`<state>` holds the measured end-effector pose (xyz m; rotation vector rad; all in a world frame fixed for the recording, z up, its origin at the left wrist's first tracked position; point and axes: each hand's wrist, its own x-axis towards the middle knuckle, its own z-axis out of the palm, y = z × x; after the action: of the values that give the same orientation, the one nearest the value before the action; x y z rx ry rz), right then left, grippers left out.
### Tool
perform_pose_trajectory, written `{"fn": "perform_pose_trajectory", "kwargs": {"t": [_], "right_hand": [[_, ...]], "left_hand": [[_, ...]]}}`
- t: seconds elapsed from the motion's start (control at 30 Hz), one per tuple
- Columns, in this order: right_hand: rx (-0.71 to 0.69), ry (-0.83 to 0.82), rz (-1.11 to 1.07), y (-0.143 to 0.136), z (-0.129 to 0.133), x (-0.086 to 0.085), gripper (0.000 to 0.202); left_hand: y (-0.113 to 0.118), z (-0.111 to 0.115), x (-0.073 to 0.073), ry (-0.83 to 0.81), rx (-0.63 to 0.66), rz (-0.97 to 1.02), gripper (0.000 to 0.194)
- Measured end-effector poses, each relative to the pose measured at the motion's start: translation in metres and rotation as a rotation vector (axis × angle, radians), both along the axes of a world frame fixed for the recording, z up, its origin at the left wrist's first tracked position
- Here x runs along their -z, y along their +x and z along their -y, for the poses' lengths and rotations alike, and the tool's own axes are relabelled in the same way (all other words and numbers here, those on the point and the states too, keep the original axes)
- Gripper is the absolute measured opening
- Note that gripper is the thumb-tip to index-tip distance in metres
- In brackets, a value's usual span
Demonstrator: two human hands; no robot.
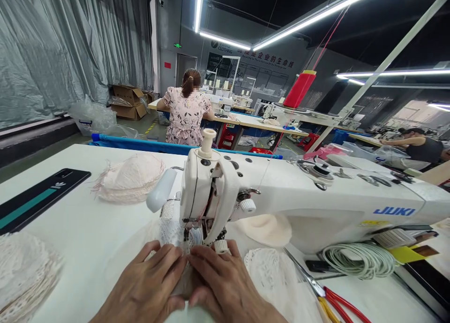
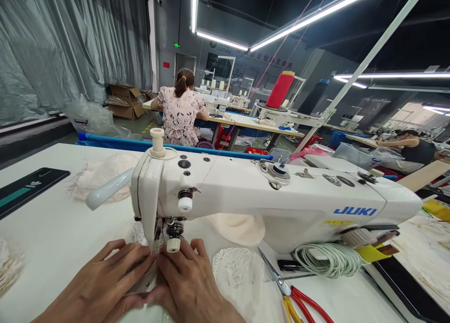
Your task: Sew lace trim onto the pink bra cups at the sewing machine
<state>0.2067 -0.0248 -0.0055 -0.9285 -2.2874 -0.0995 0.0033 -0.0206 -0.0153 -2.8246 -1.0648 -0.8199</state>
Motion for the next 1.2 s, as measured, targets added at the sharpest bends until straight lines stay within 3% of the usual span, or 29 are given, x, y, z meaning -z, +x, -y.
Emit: {"fn": "perform_pose_trajectory", "kwargs": {"t": [0.2,0.37,0.57,0.83,1.03,1.2], "right_hand": [[0.057,-0.007,0.119,0.003,-0.009,0.002,0.054],[0.022,0.011,0.084,0.003,-0.008,0.002,0.054],[-0.054,-0.010,0.043,0.002,-0.003,0.002,0.055],[-0.055,0.027,0.010,0.002,-0.005,0.001,0.050],[-0.065,0.032,-0.027,0.001,-0.005,-0.001,0.050],[-0.064,-0.015,-0.013,0.001,-0.003,-0.001,0.043]], "left_hand": [[0.004,-0.007,0.000,-0.074,-0.049,0.039,0.024],[0.004,-0.009,0.001,-0.002,-0.050,0.010,0.027],[0.008,0.004,0.000,0.193,-0.077,0.017,0.033],[0.006,0.002,-0.001,0.240,-0.091,0.029,0.047],[0.003,-0.005,0.001,0.205,-0.110,0.003,0.045],[0.003,-0.009,0.000,0.182,-0.125,-0.029,0.032]]}}
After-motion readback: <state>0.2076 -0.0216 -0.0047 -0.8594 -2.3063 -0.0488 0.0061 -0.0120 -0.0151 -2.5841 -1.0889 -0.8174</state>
